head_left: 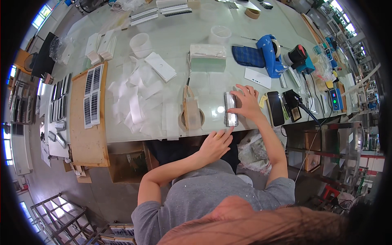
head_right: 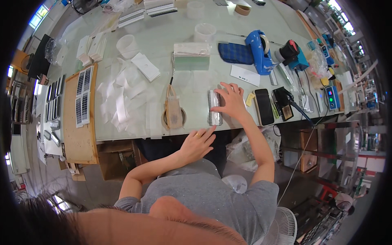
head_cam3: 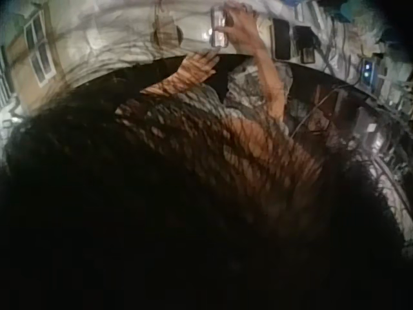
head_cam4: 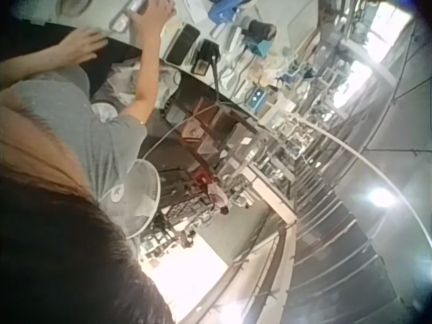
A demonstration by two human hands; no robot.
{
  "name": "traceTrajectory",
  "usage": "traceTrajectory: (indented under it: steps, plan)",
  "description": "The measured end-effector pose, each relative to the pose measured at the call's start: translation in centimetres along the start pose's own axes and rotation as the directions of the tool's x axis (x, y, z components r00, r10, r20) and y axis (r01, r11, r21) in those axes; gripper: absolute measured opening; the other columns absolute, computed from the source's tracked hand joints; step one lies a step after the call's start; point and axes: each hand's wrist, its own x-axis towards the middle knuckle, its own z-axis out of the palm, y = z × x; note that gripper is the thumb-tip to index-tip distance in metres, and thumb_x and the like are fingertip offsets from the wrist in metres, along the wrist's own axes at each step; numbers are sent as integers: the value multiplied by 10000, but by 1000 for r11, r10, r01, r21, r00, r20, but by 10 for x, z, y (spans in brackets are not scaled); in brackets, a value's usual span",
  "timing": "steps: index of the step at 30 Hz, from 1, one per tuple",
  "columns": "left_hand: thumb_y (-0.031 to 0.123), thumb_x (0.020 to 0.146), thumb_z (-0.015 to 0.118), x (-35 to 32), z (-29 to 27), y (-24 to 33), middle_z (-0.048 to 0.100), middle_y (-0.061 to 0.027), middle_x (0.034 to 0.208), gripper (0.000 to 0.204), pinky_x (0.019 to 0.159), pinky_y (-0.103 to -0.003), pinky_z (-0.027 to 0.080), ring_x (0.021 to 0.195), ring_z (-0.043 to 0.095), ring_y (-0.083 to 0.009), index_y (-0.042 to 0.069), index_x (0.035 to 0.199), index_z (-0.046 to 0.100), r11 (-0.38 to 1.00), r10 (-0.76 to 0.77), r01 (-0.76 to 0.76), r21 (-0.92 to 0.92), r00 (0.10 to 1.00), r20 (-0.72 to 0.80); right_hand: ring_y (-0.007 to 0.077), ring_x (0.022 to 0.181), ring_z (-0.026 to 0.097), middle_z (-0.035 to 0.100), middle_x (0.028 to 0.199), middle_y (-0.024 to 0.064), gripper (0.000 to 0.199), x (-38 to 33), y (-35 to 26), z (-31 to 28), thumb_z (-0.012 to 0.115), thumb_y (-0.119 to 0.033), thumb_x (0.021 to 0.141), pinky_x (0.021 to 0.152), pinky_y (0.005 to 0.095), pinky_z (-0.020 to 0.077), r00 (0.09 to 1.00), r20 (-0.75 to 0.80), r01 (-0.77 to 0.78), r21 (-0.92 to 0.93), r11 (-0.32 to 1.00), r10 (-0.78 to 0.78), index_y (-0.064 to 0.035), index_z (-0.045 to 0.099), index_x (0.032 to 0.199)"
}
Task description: The person assembles small solar panels by wrapping solar cell strips with white protective backing strips by hand, then places the completed panels onto a wooden board.
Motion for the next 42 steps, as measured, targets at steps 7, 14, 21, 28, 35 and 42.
traceTrajectory:
  steps: [7,14,21,28,35,42]
  plan:
    - [384,799,696,5,25,1,390,-139,1473,468,893,-360,389,1146,434,-243,52,1107,574,994,-72,54,96,978,195,294,1239,379,487,1364,47,634,2,-3,-9,796,-557,622,1008,459,247,1000,17,26,-6,1000,-26,-192,682,1129]
    - [386,796,695,2,27,3,374,-136,1486,460,895,-353,385,1158,426,-244,57,1098,583,987,-75,42,155,975,207,280,1209,401,511,1333,42,589,3,-1,-8,781,-562,639,978,457,261,996,-42,77,-29,997,-78,-176,697,1075]
    - [397,785,699,-1,35,4,323,-142,1527,500,912,-361,381,1175,416,-246,50,1128,591,975,-75,36,218,982,175,266,1198,418,532,1309,34,553,3,-1,-10,769,-555,671,971,448,267,997,-19,76,-20,997,-76,-153,691,1043]
    - [416,795,681,-4,41,6,293,-144,1547,508,930,-361,372,1193,392,-246,51,1140,602,936,-72,4,353,981,178,267,1197,418,555,1265,27,441,11,0,-5,772,-506,696,958,461,277,1000,-10,0,86,996,1,-144,689,934]
    - [413,802,668,-5,46,9,242,-148,1574,488,958,-369,353,1213,368,-248,59,1134,613,912,-82,2,409,981,178,251,1194,423,566,1246,21,414,11,1,-12,773,-488,702,945,449,284,998,-61,24,32,999,-22,-145,695,919]
    - [407,807,658,-6,48,9,230,-142,1579,474,969,-367,351,1218,366,-237,68,1136,620,905,-90,-5,424,975,205,234,1175,445,574,1226,8,394,8,1,-14,773,-456,710,948,430,288,1000,-17,-22,117,993,24,-165,693,963]
